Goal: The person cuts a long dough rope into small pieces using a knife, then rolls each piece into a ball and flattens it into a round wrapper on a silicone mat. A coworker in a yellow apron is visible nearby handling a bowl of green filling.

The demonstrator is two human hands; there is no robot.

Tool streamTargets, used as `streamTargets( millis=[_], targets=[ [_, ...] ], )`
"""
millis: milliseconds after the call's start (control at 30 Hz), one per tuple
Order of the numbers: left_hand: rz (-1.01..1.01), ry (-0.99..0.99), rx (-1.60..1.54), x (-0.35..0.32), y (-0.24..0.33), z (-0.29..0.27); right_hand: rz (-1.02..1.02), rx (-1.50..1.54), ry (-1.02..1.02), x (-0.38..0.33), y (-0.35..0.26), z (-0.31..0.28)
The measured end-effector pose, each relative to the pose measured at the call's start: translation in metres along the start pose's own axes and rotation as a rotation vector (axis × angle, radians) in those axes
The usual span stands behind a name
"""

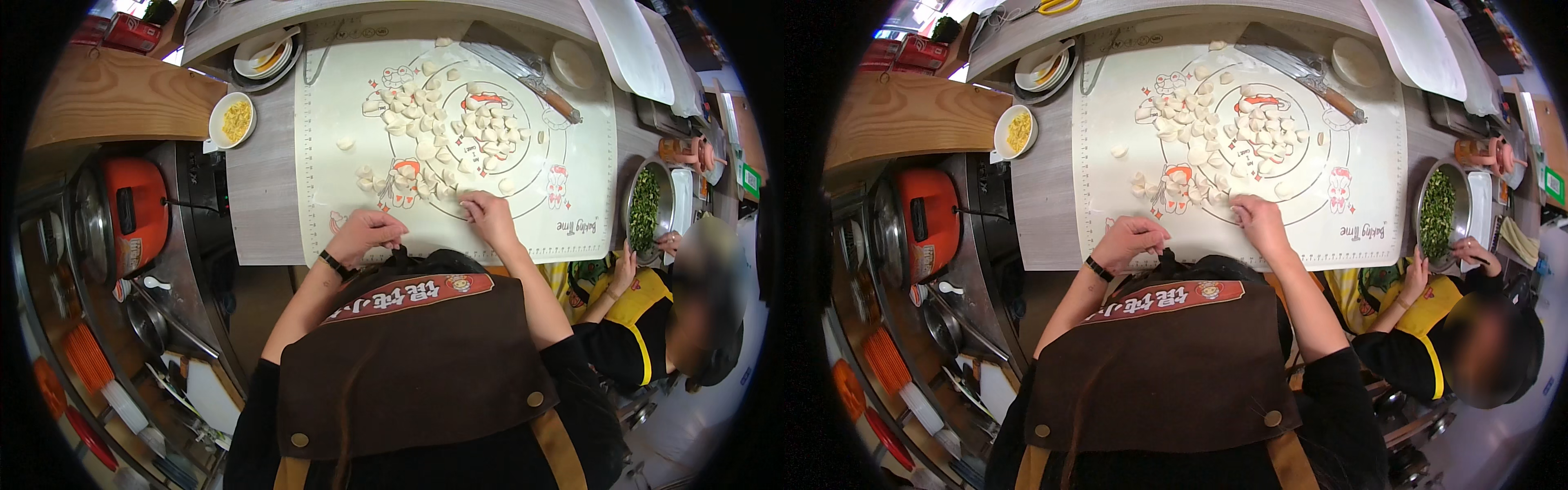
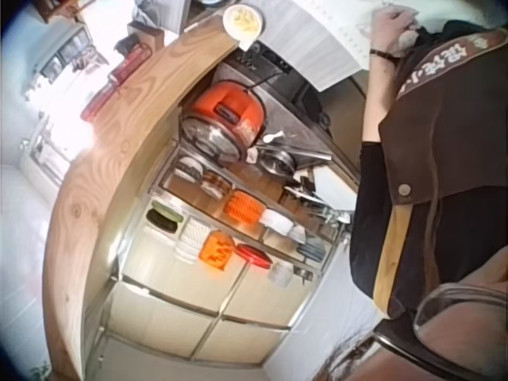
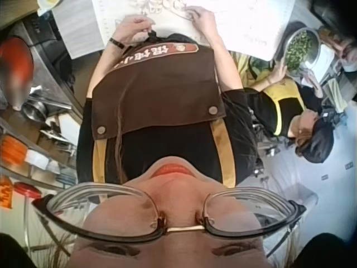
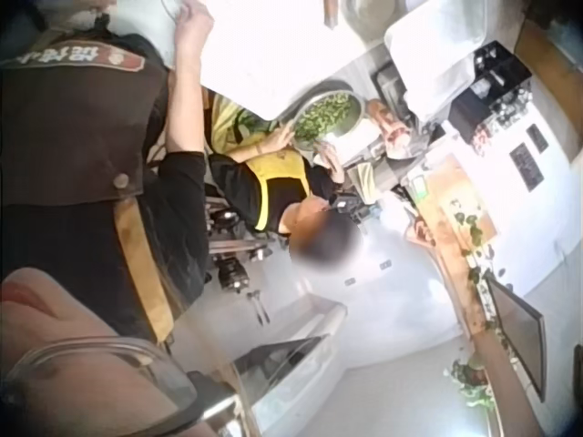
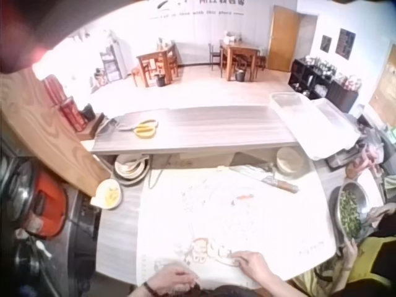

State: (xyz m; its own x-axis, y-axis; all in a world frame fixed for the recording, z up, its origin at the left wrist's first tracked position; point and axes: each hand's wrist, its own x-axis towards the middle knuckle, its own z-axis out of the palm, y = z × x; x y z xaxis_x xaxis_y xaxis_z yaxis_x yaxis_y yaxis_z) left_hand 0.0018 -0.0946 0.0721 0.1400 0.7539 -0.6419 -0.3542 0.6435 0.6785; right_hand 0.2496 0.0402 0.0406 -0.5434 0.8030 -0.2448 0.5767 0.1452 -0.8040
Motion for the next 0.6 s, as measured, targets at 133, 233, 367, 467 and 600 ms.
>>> streamTargets(
  millis=[133,233,367,467,600],
  targets=[
    [0.051,0.096,-0.082,-0.008,-0.009,-0.021,0.221,0.149,0.110,0.007,0.005,-0.005],
    [0.053,0.178,-0.173,-0.013,-0.020,-0.034,0.232,0.196,0.254,0.011,0.021,-0.001],
    [0.025,0.229,-0.242,-0.022,-0.028,-0.043,0.316,0.274,0.276,0.007,0.033,-0.002],
    [0.002,0.214,-0.248,-0.026,-0.035,-0.051,0.370,0.406,0.275,0.001,0.034,0.004],
    [-0.007,0.210,-0.247,-0.029,-0.039,-0.057,0.374,0.496,0.292,-0.004,0.030,0.022]
  ],
)
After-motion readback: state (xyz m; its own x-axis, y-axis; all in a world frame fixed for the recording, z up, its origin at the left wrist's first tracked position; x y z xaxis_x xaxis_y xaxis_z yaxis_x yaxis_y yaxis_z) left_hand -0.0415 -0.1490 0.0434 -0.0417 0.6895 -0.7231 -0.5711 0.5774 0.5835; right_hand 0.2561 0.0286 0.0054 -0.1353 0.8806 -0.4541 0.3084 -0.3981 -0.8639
